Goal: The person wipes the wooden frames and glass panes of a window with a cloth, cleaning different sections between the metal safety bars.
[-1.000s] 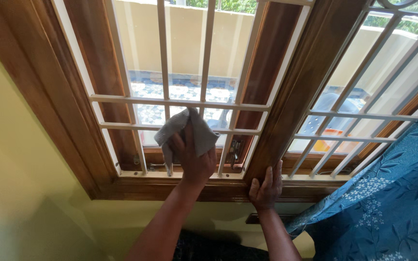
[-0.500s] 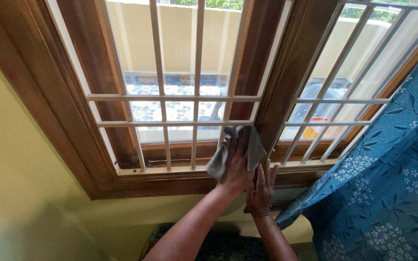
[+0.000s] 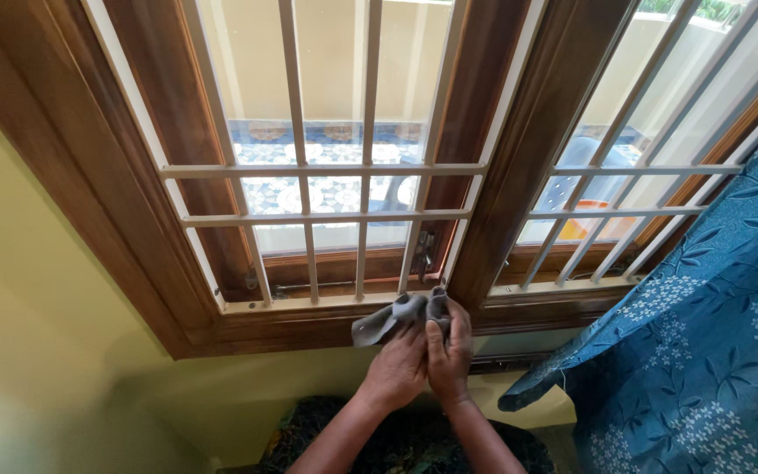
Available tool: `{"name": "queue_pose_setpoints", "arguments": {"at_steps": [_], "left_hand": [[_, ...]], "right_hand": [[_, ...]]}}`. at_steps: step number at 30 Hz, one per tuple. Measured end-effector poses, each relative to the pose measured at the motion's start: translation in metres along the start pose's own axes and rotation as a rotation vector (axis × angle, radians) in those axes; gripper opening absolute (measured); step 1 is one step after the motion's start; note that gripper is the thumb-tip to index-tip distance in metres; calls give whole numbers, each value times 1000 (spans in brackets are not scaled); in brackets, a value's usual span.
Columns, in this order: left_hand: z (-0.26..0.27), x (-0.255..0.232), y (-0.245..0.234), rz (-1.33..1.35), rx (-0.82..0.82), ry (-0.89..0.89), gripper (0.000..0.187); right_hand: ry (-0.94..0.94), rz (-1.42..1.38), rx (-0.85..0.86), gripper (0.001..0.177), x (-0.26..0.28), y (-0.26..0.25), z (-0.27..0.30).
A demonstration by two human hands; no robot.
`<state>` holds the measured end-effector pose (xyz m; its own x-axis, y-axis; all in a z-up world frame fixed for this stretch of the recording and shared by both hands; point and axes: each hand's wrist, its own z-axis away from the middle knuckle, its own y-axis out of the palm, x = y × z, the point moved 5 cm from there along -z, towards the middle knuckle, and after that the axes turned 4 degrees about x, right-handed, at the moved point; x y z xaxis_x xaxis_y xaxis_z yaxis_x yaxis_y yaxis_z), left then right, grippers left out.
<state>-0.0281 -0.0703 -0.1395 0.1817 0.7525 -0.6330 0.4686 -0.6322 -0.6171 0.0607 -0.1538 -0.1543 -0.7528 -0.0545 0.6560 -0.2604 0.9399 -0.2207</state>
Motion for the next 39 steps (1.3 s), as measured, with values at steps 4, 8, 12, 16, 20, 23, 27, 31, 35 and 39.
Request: {"name": "queue_pose_setpoints", "arguments": {"at_steps": [4,8,12,16,20,23,27,31,35,39], "left_hand": [[14,3,-30,27,-57,-8,41],[35,9,-70,-1,-269,147,41],[44,46,-118,-251,-733,130,22],[43,62,-168,-634,-872,75,36],[29,69,-184,-925,-775,45,52],[26,71,-182,-1002,-849,135,51],[24,79,-192,-829,-948,-31,52],[24,85,-195,-769,-921,-191,36],[23,85,-194,-804,-934,-192,30],[22,85,-194,-754,-933,-205,25]], "right_hand": [[23,123,52,23,7,21,1],[329,-257,-199,18,-19,16,-34],[372,-807,-470,16,2,4,-76],[317,-1002,-448,24,52,35,-96],[139,-647,-231,37,65,75,-106],[68,-439,-161,33,47,87,-119],[-125,-218,-140,25,29,82,-128],[-71,-258,-102,19,17,87,-125],[-35,-247,-72,18,16,87,-121],[-3,-200,-32,17,24,82,-110]]}}
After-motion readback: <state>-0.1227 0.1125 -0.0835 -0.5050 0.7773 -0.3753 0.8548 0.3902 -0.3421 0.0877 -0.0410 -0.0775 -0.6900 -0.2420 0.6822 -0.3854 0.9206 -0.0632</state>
